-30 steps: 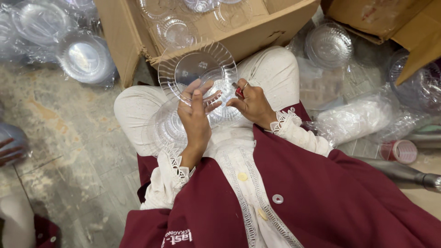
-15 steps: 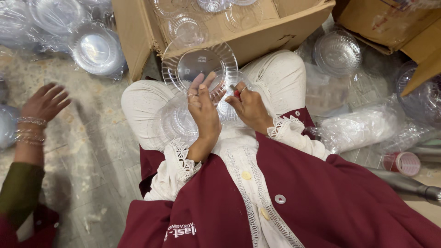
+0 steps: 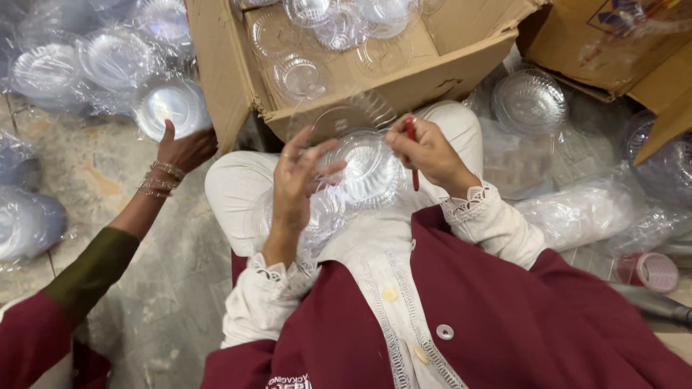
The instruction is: The person sits on the floor and repeatedly picks up clear plastic plates, marks them with a red marker, and places them into a cardboard box. The person handles the plates one at a time and continues the process throughout the clip.
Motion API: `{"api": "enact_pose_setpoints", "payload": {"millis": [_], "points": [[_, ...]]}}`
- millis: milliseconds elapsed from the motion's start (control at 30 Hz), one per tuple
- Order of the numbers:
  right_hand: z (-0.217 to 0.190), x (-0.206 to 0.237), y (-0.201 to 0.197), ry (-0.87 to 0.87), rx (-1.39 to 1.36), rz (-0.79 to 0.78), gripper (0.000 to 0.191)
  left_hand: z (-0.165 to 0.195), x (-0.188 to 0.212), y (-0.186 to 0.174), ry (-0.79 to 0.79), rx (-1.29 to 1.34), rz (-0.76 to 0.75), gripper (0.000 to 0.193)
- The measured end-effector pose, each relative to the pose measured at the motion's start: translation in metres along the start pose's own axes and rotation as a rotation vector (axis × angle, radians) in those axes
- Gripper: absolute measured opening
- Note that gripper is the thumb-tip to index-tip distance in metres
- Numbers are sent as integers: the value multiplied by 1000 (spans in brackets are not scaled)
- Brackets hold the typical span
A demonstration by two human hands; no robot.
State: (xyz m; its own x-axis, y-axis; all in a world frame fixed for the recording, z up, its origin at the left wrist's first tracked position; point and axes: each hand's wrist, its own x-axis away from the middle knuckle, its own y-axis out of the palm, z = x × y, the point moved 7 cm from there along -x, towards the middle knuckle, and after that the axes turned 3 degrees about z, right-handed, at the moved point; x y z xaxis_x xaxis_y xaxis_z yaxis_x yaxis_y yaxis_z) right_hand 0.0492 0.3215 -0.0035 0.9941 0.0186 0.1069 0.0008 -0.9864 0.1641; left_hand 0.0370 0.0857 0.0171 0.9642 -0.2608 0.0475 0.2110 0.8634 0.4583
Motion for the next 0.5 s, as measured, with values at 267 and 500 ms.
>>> {"api": "enact_pose_setpoints", "payload": {"millis": [267, 500], "points": [[-19, 20, 4, -411, 577, 97, 84, 29, 6, -13, -4, -169, 58, 34], [0, 29, 14, -547, 710, 62, 94, 33, 13, -7, -31, -224, 53, 32]]}}
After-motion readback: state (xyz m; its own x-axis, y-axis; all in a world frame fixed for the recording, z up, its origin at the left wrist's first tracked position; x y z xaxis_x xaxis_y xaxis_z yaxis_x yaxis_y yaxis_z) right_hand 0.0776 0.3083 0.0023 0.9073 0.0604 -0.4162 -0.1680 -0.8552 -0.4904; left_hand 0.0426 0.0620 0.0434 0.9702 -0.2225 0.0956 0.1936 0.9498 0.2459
